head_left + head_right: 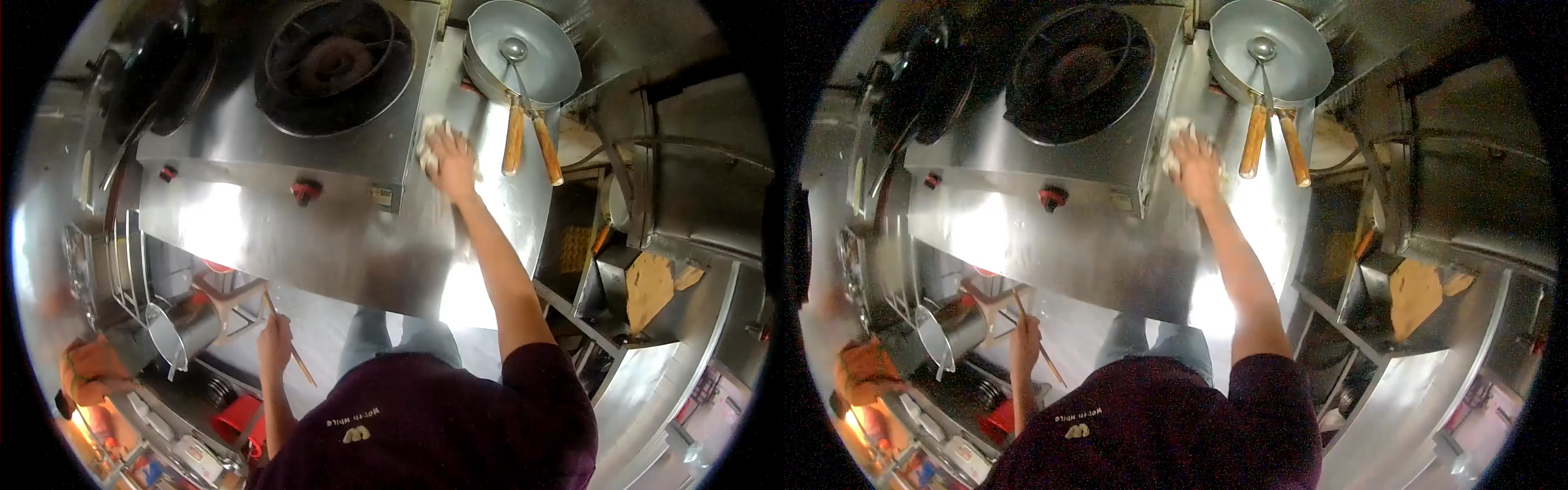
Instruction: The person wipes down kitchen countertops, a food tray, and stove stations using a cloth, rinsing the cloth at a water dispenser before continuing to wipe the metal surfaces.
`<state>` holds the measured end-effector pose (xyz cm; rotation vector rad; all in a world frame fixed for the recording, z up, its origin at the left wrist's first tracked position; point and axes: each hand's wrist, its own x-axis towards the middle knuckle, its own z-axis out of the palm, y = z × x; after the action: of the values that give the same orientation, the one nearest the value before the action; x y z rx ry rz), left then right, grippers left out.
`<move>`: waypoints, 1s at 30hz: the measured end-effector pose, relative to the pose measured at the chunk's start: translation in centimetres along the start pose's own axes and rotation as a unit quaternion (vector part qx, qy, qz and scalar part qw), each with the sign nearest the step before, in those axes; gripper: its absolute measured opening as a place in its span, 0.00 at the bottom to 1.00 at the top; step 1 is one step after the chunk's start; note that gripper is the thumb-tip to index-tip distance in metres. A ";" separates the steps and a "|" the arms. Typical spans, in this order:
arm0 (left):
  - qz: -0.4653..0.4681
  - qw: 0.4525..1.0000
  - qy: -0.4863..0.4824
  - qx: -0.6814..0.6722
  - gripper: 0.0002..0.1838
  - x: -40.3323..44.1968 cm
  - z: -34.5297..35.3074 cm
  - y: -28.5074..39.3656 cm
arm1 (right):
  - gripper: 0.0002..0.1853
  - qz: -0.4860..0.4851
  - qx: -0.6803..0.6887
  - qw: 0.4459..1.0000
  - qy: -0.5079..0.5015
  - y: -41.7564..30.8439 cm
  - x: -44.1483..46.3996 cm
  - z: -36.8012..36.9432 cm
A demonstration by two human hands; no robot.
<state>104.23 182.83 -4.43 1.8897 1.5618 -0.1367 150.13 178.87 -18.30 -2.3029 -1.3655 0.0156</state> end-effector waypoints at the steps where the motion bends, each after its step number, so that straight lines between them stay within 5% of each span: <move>1: 0.002 1.000 -0.002 0.005 0.13 0.0 0.0 -0.1 | 0.28 0.011 0.006 1.000 -0.001 0.9 2.5 0.6; 7: -0.011 0.998 -0.032 0.053 0.15 1.4 1.7 -2.9 | 0.27 -0.010 0.000 0.999 0.032 3.8 7.9 1.6; 13: 0.041 0.996 -0.062 0.042 0.14 2.3 0.7 -2.1 | 0.21 0.153 0.096 0.977 0.116 13.9 -2.8 -4.9; 15: 0.042 0.994 -0.080 0.054 0.14 2.9 0.7 -2.1 | 0.22 0.185 -0.117 0.967 0.128 14.1 -6.4 -8.1; 24: 0.067 0.994 -0.084 0.008 0.12 4.4 0.5 -0.8 | 0.26 0.071 -0.053 0.995 -0.046 -2.8 -28.4 -5.1; 28: 0.046 0.996 -0.080 0.017 0.13 4.8 0.2 -1.3 | 0.18 -0.022 -0.069 0.997 -0.009 3.0 -21.6 -6.5; 30: 0.031 0.996 -0.070 0.034 0.14 3.8 -0.1 -1.3 | 0.28 -0.004 -0.030 0.999 0.025 8.3 -15.7 -5.6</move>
<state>104.09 186.06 -6.73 1.9363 1.4188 -0.2918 150.40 160.31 -19.96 -2.3305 -1.3677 -0.0857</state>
